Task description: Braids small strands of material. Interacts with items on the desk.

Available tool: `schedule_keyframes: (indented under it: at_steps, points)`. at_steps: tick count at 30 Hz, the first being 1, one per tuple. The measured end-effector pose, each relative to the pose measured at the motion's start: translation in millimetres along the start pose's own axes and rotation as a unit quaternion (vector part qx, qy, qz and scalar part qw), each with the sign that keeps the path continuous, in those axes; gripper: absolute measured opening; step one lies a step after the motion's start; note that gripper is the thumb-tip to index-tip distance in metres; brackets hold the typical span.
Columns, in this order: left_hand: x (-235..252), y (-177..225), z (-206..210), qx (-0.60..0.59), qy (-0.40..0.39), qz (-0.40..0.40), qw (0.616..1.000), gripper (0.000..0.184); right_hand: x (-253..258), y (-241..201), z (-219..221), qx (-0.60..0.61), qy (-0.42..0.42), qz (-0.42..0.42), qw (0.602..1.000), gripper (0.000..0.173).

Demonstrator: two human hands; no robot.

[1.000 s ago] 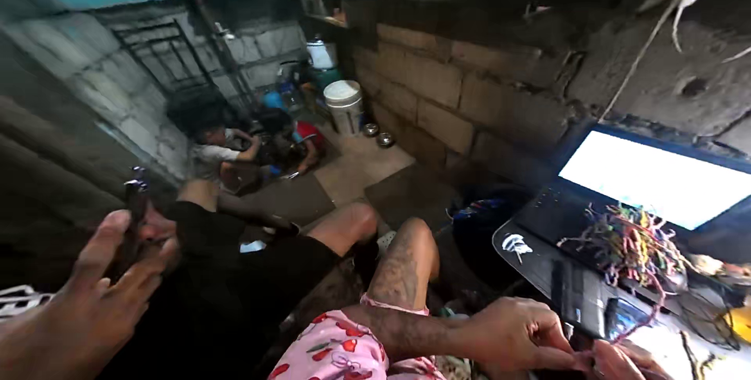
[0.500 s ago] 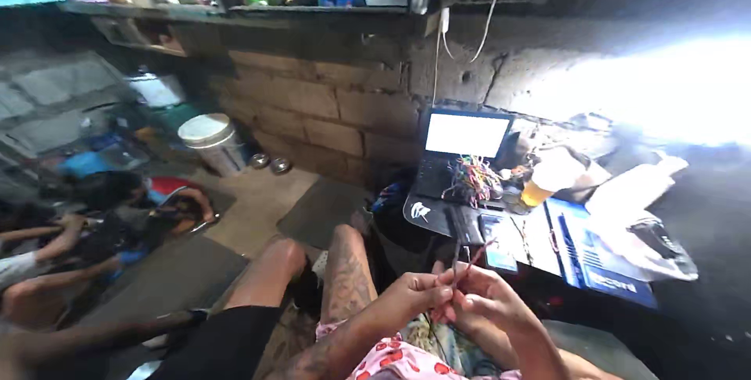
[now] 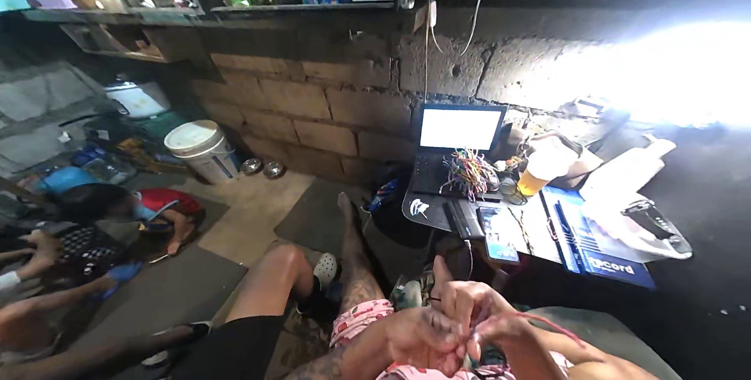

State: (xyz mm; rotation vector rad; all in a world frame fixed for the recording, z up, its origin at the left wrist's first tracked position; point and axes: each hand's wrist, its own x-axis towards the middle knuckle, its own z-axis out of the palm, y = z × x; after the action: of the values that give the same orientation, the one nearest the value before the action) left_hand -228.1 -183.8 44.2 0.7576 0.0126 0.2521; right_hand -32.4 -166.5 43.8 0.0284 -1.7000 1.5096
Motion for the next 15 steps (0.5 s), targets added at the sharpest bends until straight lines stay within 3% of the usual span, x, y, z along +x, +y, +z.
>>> schedule_keyframes:
  at_steps: [2, 4, 8, 12, 13, 15]
  points:
    - [2, -7, 6, 0.002, -0.009, -0.015, 1.0, 0.012, 1, -4, 0, -0.007, -0.05, -0.017, 0.999, 0.017]
    - [3, -8, 7, 0.054, -0.004, 0.001, 0.999, 0.012, 0, -10, 5, -0.007, -0.044, -0.013, 0.999, 0.016]
    - [2, -6, 6, 0.206, 0.057, 0.073, 0.974, 0.008, -7, -21, 18, -0.088, 0.055, -0.013, 0.995, 0.013]
    - [2, -6, 3, 0.262, 0.142, 0.18, 0.937, 0.006, -10, -20, 19, -0.176, 0.152, -0.023, 0.972, 0.013]
    - [3, -6, 3, 0.31, 0.183, 0.214, 0.908, 0.004, -11, -17, 19, -0.202, 0.181, -0.019, 0.962, 0.013]
    - [5, -5, 1, 0.486, 0.27, 0.288, 0.779, 0.007, -11, -11, 22, -0.259, 0.258, 0.003, 0.931, 0.012]
